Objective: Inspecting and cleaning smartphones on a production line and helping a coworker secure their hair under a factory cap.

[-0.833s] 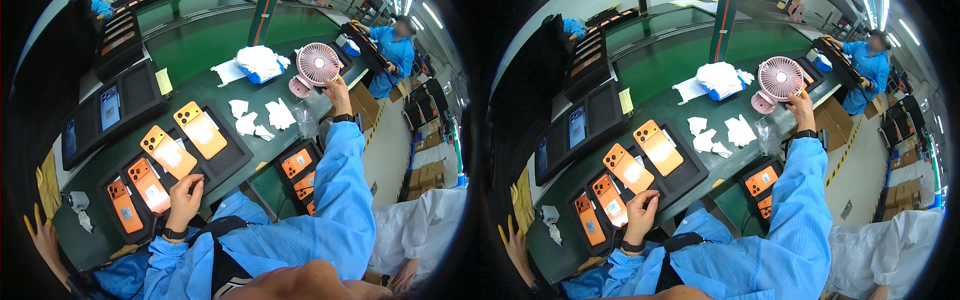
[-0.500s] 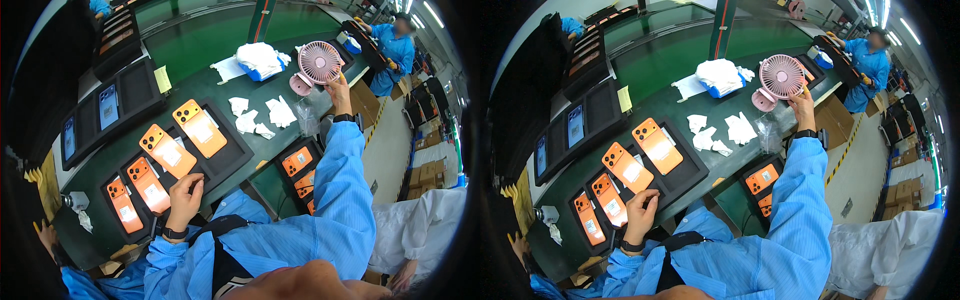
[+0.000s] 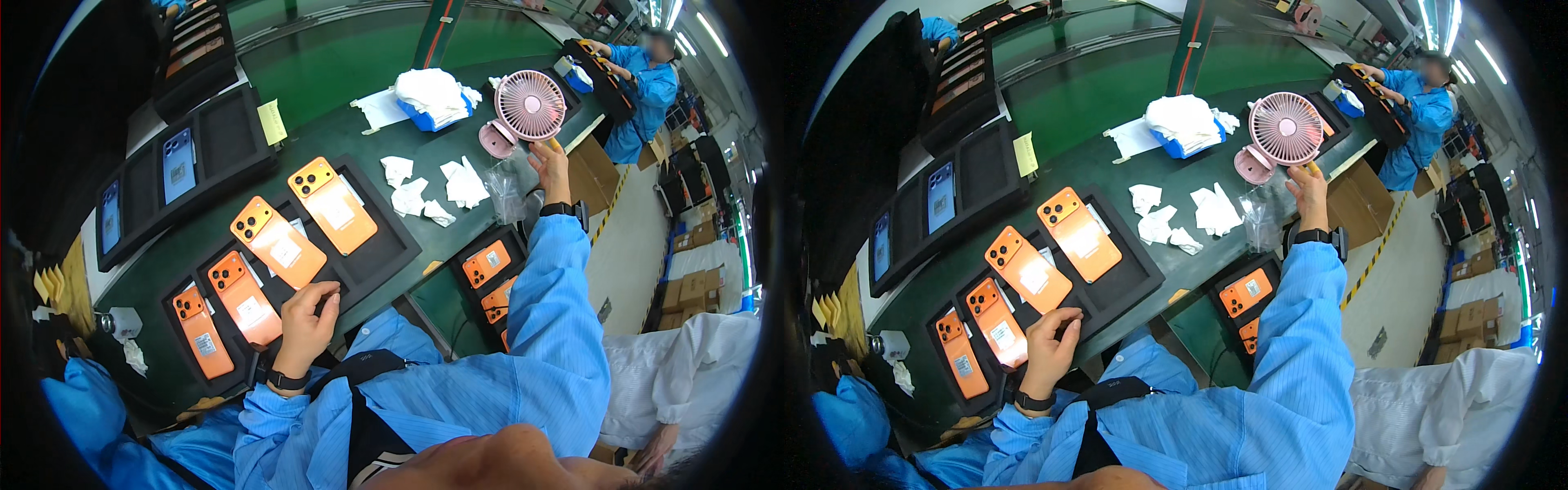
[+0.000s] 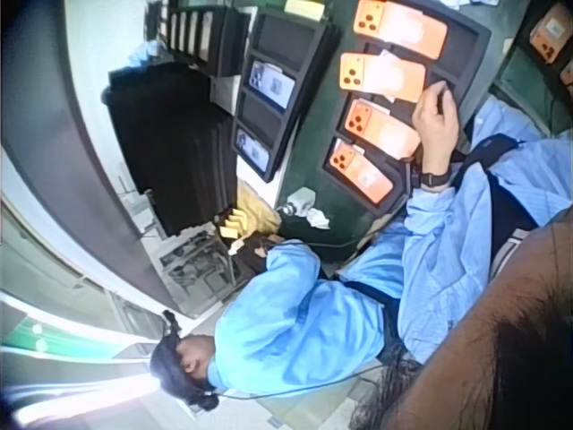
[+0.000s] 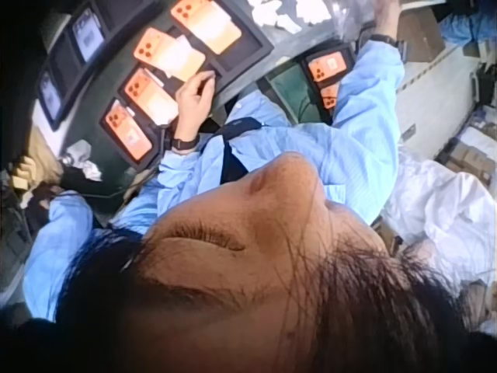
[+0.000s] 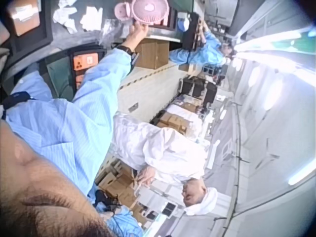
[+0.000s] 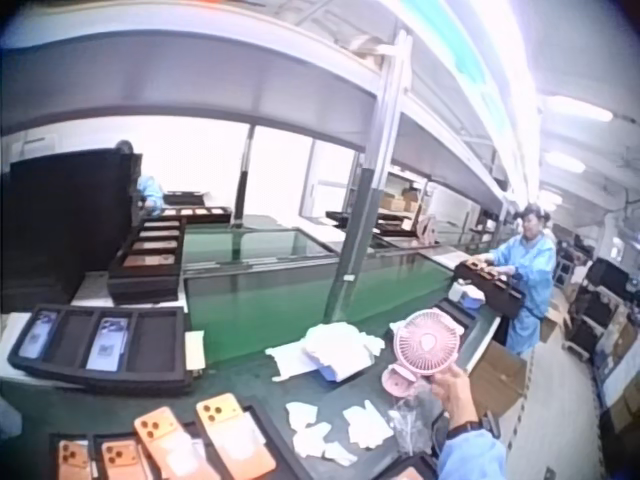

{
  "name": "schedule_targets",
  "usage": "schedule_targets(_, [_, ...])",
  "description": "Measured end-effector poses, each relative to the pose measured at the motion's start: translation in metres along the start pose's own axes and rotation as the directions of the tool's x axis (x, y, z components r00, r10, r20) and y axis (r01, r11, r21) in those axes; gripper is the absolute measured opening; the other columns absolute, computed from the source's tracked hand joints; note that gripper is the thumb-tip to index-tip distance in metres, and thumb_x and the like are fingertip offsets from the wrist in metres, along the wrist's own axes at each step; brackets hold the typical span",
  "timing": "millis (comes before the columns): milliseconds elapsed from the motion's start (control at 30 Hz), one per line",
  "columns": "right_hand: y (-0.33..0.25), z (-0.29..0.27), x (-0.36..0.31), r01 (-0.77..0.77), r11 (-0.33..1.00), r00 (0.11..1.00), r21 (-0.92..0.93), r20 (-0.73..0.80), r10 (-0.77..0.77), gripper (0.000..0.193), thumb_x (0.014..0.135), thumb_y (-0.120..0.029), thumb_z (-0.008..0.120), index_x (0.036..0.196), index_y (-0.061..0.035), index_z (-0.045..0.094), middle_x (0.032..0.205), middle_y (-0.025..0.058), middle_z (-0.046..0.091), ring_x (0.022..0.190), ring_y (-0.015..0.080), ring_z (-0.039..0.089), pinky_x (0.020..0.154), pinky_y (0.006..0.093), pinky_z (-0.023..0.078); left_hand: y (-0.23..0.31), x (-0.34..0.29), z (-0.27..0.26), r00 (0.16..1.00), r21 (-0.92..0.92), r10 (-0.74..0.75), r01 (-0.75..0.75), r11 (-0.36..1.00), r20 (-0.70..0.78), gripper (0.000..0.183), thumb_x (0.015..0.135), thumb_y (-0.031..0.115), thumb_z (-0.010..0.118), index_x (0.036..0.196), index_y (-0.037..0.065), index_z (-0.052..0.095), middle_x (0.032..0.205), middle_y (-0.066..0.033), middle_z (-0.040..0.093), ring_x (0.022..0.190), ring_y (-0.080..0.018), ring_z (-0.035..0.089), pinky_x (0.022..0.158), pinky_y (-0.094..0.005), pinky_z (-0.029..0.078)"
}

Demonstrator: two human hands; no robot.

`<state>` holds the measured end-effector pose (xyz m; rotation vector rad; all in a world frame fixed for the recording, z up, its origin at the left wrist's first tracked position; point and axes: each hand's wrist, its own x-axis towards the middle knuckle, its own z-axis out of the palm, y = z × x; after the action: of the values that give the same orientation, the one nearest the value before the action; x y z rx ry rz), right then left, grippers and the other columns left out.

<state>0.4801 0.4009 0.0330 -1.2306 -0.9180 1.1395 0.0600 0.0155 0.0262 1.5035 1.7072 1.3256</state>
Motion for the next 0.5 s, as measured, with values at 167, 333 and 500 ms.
schedule_targets(167, [0.004,0.001,0.002,0.0,1.0,1.0,0.02,0.009,-0.001,0.048,0.087,-0.008,0.068,0.131,-0.0097,0.051,0.115,0.0078,0.065,0.108,0.0246,0.061,0.088,0.0453,0.046,0.003,0.0,-0.001,0.999,-0.032,-0.036,0.036,0.999,0.002,0.014,0.086,0.006,0.066,0.098,-0.002,0.068,0.088,-0.0151,0.07,0.079,-0.0262,0.069,0.072,-0.0328,0.053])
schedule_targets(333, [0.002,0.008,0.0,-0.008,0.999,1.0,0.05,0.006,0.008,0.049,0.082,-0.005,0.07,0.128,-0.008,0.052,0.114,0.0052,0.063,0.105,0.0225,0.061,0.087,0.0466,0.047,0.003,0.0,-0.001,1.0,-0.026,-0.026,0.026,0.999,0.006,0.014,0.086,0.006,0.066,0.098,-0.002,0.068,0.088,-0.0152,0.07,0.079,-0.0268,0.069,0.072,-0.0329,0.053])
schedule_targets(500, [0.011,0.003,0.007,0.0,0.998,1.0,0.062,0.002,0.0,0.043,0.087,-0.007,0.066,0.128,-0.0086,0.051,0.116,0.0085,0.064,0.107,0.0247,0.061,0.09,0.0488,0.045,0.001,0.001,0.0,1.0,-0.024,-0.013,0.013,1.0,0.005,0.014,0.085,0.005,0.065,0.098,-0.002,0.068,0.088,-0.0154,0.07,0.079,-0.0272,0.069,0.072,-0.033,0.053])
